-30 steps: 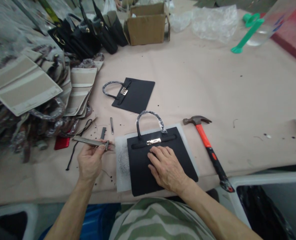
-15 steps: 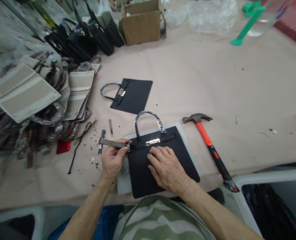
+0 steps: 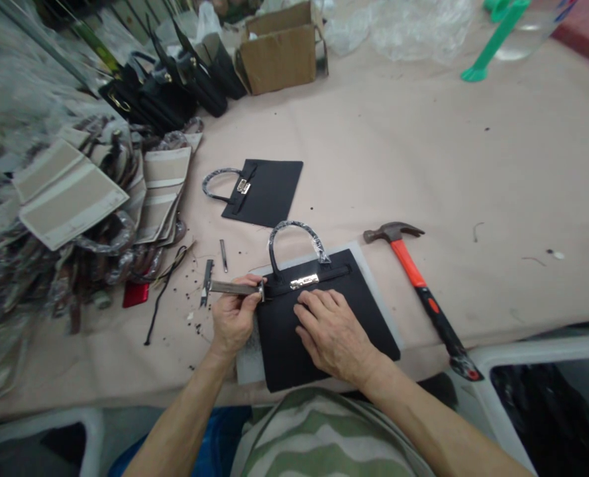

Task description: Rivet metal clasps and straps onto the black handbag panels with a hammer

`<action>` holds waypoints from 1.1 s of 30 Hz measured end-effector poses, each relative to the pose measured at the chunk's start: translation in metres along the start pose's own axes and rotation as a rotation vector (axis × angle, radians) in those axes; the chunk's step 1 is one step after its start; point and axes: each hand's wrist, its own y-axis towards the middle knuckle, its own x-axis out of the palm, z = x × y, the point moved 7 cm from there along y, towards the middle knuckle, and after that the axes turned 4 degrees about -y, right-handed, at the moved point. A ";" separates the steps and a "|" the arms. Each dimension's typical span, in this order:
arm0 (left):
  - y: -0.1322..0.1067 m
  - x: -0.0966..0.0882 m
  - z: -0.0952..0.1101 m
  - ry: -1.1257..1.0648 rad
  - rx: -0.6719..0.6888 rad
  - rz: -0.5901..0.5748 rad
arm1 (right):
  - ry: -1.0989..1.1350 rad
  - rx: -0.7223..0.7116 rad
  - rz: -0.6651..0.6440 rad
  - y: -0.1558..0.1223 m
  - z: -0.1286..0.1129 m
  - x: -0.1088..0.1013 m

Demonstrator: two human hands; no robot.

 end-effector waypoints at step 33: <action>0.005 0.009 0.024 0.216 0.176 -0.017 | 0.018 0.010 0.023 -0.001 0.000 -0.002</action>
